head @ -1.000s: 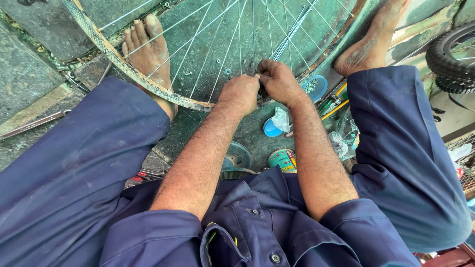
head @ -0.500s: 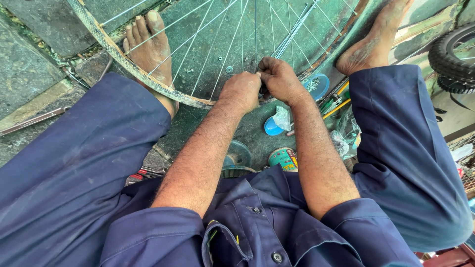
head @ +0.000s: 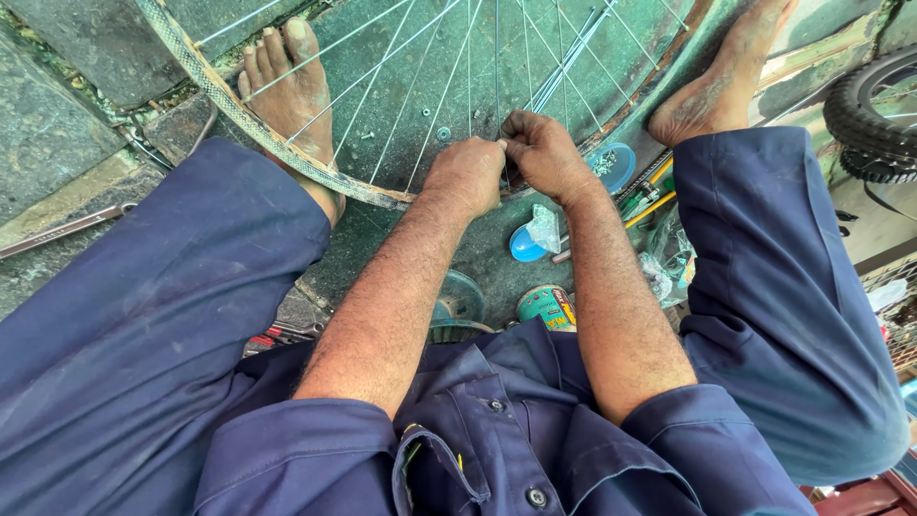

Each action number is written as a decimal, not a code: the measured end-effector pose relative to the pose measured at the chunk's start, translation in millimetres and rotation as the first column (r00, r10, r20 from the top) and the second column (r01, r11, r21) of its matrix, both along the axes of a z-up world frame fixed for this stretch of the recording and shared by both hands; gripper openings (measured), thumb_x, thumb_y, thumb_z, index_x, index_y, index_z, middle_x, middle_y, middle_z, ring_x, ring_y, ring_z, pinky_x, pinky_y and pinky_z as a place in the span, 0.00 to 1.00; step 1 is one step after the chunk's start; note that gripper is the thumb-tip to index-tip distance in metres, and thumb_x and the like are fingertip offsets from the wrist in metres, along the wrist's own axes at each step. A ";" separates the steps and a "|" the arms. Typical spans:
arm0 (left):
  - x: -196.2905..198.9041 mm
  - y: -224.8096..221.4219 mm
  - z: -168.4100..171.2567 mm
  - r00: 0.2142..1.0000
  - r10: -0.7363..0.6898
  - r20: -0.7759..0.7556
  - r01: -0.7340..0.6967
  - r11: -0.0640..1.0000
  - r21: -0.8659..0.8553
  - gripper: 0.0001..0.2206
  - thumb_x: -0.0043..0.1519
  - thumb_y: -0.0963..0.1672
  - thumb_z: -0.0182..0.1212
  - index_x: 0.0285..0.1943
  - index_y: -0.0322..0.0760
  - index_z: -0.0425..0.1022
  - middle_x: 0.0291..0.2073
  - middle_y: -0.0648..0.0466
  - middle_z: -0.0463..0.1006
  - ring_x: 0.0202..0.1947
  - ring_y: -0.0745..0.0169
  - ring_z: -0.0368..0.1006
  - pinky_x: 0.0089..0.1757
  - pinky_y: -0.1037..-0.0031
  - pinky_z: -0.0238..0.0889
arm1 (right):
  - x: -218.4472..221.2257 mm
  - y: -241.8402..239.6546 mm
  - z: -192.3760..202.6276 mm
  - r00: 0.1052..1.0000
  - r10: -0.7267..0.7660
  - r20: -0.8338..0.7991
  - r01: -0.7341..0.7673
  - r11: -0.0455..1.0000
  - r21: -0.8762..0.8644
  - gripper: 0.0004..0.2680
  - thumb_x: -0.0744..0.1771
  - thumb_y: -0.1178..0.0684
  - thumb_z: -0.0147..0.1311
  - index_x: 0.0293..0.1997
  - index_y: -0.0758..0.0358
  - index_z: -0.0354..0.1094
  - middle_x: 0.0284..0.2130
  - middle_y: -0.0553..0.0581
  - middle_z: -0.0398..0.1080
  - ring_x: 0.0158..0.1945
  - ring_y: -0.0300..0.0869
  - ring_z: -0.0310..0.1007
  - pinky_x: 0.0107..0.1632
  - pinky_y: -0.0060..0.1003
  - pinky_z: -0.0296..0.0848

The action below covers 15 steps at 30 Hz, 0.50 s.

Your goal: Repair a bicycle wheel by installing and tightening spokes.

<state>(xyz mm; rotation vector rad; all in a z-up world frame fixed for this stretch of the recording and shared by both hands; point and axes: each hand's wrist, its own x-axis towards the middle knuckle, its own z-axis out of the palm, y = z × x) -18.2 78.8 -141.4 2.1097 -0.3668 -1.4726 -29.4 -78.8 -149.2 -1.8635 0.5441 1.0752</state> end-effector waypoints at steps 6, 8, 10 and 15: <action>-0.9 0.5 -2.4 1.000 0.018 -0.003 -0.018 1.000 -0.014 0.15 0.59 0.41 0.68 0.56 0.37 0.78 0.50 0.46 0.80 0.54 0.49 0.76 0.52 0.61 0.72 | -7.4 -9.5 -17.5 0.984 0.123 0.129 -0.120 0.992 -0.029 0.04 0.69 0.59 0.56 0.45 0.67 0.70 0.33 0.54 0.75 0.36 0.36 0.73 0.38 0.35 0.76; -1.9 0.7 -5.1 1.000 0.022 0.003 -0.022 1.000 -0.014 0.16 0.59 0.41 0.68 0.56 0.37 0.77 0.50 0.46 0.80 0.54 0.48 0.76 0.52 0.60 0.72 | -7.1 -8.6 -18.1 0.988 0.106 0.115 -0.105 0.994 -0.018 0.04 0.69 0.59 0.56 0.45 0.67 0.70 0.33 0.53 0.75 0.37 0.35 0.73 0.38 0.35 0.76; -2.6 0.5 -5.6 1.000 0.023 0.008 -0.023 1.000 -0.017 0.16 0.59 0.41 0.68 0.57 0.37 0.77 0.50 0.46 0.80 0.54 0.48 0.76 0.52 0.60 0.72 | -7.7 -8.9 -16.9 0.991 0.087 0.099 -0.086 0.996 -0.010 0.03 0.69 0.59 0.56 0.45 0.66 0.70 0.33 0.52 0.75 0.37 0.35 0.73 0.39 0.35 0.76; 1.4 0.0 0.0 1.000 -0.016 -0.024 0.016 1.000 0.005 0.18 0.59 0.42 0.70 0.58 0.39 0.77 0.50 0.47 0.80 0.54 0.51 0.77 0.52 0.62 0.73 | -6.5 -8.9 -8.0 0.998 0.024 0.059 -0.027 0.998 0.060 0.03 0.69 0.60 0.55 0.44 0.67 0.69 0.31 0.51 0.72 0.34 0.34 0.71 0.36 0.34 0.74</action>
